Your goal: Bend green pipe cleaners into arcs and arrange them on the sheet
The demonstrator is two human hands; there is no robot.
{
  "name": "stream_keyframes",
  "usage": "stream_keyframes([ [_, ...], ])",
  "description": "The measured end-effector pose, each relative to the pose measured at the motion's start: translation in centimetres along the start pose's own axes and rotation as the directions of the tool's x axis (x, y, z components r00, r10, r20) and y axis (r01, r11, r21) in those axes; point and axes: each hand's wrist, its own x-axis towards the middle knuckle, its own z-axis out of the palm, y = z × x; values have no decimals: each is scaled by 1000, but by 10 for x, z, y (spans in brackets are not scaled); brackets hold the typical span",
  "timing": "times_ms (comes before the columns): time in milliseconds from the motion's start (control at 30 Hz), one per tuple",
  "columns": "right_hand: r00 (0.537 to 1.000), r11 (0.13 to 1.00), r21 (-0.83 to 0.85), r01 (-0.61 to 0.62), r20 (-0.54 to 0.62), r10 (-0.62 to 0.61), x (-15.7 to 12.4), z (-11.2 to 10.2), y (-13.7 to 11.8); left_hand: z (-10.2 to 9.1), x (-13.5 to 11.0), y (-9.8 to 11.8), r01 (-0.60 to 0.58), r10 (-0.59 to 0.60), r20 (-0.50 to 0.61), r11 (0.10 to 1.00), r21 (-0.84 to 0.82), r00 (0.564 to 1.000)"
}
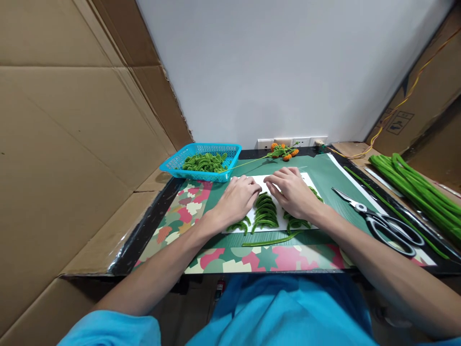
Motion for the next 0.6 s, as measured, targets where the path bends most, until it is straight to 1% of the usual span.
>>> stream_keyframes([
  [67,1000,1000,-3,5,-10,-5,0,0,1,-1,0,3,2,-2,5,1000,-8,1000],
  [167,1000,1000,-2,11,-15,-11,0,2,4,-3,0,7,-1,5,41,995,-96,999],
  [267,1000,1000,-15,6,14,-5,-1,6,10,-5,0,8,36,-26,60,985,-170,998],
  [333,998,999,-44,13,55,-11,-1,7,13,-6,0,7,47,-38,53,983,-176,998],
  [467,983,994,-50,93,161,-84,-3,6,15,-7,0,4,32,-23,61,989,-145,998],
  [600,983,996,-34,79,169,-73,-3,3,13,-9,-1,4,29,-16,96,990,-135,995],
])
